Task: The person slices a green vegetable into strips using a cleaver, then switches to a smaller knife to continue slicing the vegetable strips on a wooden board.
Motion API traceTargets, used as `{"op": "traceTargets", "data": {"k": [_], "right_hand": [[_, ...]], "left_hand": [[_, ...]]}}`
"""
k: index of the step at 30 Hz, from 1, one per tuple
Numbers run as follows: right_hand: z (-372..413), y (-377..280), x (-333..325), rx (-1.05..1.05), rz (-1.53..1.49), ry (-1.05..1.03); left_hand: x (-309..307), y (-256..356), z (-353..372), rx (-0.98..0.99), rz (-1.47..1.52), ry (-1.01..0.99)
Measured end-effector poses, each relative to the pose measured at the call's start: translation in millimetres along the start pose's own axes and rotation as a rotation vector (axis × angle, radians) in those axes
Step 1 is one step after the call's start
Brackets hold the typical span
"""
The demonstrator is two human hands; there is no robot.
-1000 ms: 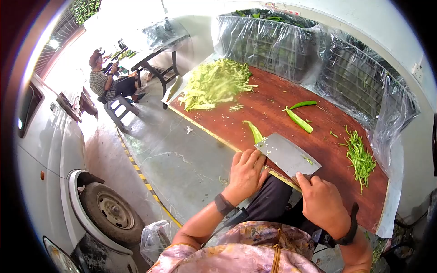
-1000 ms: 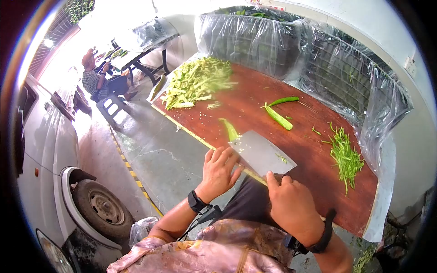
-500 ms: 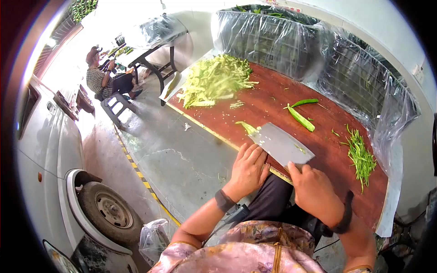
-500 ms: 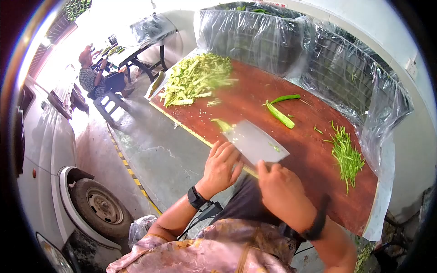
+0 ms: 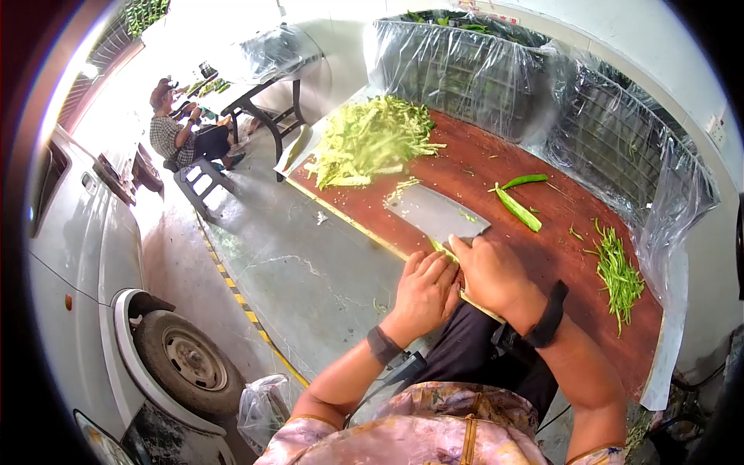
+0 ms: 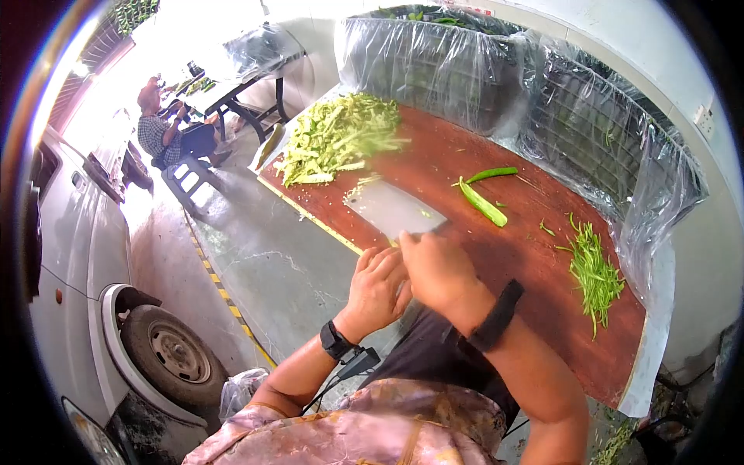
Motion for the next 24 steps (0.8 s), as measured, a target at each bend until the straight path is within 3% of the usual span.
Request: {"op": "traceTargets", "data": {"k": [4, 7, 15, 20, 22, 24], "right_hand": [[-2.7, 19.7, -23.8, 0.055, -0.066, 0.013], [8.8, 51.5, -46.3, 0.138, -0.034, 0.150], [130.4, 72.0, -86.9, 0.258, -0.094, 0.164], [188.5, 73.1, -71.0, 0.300, -0.252, -0.037], [202.5, 75.6, -70.9, 0.285, -0.265, -0.003], [212.6, 80.1, -68.1, 0.282, -0.353, 0.003]], "left_hand": [[3.7, -1.6, 5.2, -0.034, -0.054, -0.025], [6.4, -2.5, 6.3, -0.059, -0.101, -0.092], [16.7, -16.9, -13.8, -0.059, -0.066, -0.251], [34.6, -31.7, -59.3, -0.047, 0.074, -0.480], [42.8, -42.4, -84.6, -0.191, 0.164, -0.596], [50.1, -58.0, -108.2, -0.176, 0.080, -0.523]]}}
Point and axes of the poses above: each hand's wrist, its own z-axis away from the middle knuckle, its own x-axis out of the palm, y = z × x, the point moved 10 cm from there along -z, towards the middle knuckle, and after that the axes turned 11 degrees about z, right-handed, at the moved point
